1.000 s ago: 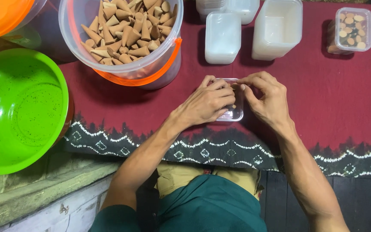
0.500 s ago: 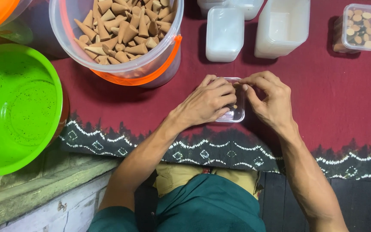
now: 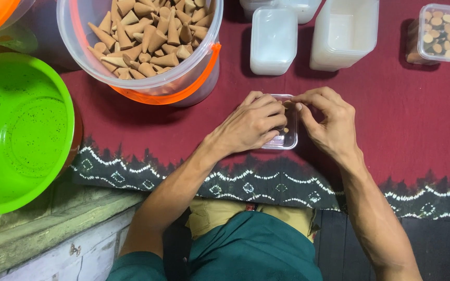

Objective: The person scoops small, brown, cone-shaped objects from a large bucket and places them into a small, clear plastic container. They repeat this process, filling the container with the objects.

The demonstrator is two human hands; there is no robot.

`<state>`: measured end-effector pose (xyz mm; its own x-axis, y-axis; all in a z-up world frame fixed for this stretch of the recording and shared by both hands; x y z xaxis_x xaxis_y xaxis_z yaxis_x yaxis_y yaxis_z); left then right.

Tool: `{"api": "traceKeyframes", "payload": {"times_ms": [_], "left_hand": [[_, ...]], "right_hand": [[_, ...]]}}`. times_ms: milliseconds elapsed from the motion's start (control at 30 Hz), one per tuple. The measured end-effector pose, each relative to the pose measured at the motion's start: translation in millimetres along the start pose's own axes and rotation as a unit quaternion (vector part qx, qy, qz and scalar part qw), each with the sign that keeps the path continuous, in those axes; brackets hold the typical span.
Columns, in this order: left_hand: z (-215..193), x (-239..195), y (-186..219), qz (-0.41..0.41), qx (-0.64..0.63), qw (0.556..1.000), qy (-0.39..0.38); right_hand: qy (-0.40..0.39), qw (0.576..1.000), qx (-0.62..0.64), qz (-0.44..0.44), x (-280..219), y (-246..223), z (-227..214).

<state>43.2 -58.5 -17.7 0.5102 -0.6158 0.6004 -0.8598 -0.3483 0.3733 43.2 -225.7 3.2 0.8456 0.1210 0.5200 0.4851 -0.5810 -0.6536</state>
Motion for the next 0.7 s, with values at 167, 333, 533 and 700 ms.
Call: {"api": "traceKeyframes", "payload": {"times_ms": [167,333,533,700], "left_hand": [[3.0,-1.0,-2.3,0.000,-0.005,1.000,0.007],[3.1,-1.4,-2.9,-0.004,-0.006,1.000,0.007],[5.4,-2.9,-3.1,-0.006,-0.010,1.000,0.008],[4.2,-2.6,-4.0,-0.004,-0.011,1.000,0.013]], "right_hand": [[-0.001,1.000,-0.001,-0.001,-0.2,0.5,-0.1],[-0.004,1.000,-0.001,0.001,0.4,0.2,-0.3],[-0.004,1.000,-0.006,0.004,-0.9,1.7,-0.5],[-0.005,1.000,-0.012,0.001,-0.2,2.0,-0.1]]}}
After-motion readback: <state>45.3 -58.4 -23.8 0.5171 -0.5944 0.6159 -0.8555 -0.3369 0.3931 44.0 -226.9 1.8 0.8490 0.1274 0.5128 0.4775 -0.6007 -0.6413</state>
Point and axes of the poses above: each hand's wrist, its own x-axis towards the middle knuckle, its own z-axis out of the palm, y = z × x, the point moved 6 cm from there along x, towards the middle knuckle, and after that the axes turned 8 degrees about y, right-handed, at the moved point
